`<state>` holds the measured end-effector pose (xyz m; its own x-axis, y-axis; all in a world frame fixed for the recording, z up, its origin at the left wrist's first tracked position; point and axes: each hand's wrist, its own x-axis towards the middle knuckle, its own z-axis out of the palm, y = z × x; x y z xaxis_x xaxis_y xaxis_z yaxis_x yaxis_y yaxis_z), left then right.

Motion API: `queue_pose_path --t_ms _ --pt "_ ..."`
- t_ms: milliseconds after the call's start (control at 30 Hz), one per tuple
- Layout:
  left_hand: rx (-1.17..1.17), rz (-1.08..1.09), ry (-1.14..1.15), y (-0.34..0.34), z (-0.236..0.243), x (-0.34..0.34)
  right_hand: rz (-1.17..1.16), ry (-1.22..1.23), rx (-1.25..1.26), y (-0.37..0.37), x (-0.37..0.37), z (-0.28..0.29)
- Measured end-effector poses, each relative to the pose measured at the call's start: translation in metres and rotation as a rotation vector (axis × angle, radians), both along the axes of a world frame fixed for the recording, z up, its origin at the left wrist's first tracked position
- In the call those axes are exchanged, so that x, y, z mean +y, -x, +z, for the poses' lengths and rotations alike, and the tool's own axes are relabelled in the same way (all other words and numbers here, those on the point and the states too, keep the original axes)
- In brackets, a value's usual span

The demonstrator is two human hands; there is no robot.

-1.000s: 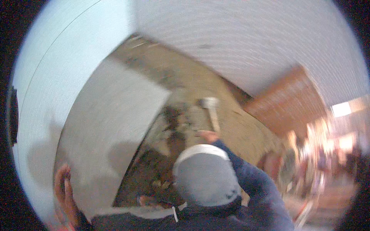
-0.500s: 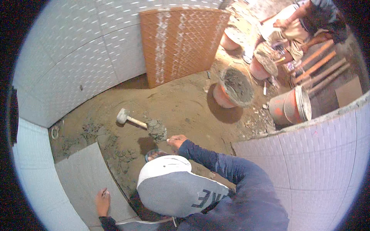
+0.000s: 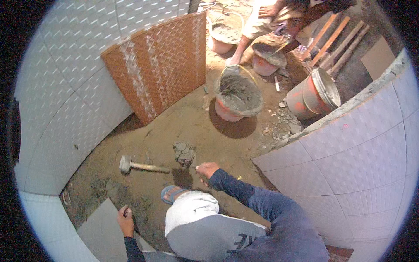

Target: The person spreads cement on the floor using a trowel, places a large tile onto the cement, and taps it into place with a rubber mallet. They then use the trowel to fill gaps with cement and wipe the tile surface with a cloth.

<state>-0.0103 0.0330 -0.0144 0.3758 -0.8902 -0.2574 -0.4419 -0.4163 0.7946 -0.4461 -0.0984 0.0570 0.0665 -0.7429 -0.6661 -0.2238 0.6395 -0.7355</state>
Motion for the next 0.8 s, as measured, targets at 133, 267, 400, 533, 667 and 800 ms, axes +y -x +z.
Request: queue_pose_path --t_ms 133,267,400,533,667,800 --pt "0.273 -0.291 -0.031 0.088 0.074 -0.083 -0.007 0.038 -0.137 0.006 -0.009 -0.007" --pt "0.639 -0.832 0.146 0.202 0.177 -0.174 -0.086 0.052 -0.125 -0.001 -0.025 -0.046" --pt "0.48 -1.105 0.426 0.281 0.247 -0.237 0.105 0.801 0.07 -0.007 -0.049 -0.09" --pt "0.555 -0.9 0.464 0.261 0.237 -0.242 0.174 0.732 0.111 -0.003 -0.043 -0.088" --pt "0.496 -0.491 0.412 0.164 0.165 -0.2 -0.121 0.033 -0.184 0.0 -0.02 -0.042" --pt "0.455 0.006 0.223 0.089 0.088 -0.145 -0.092 0.03 -0.175 -0.002 -0.012 0.001"
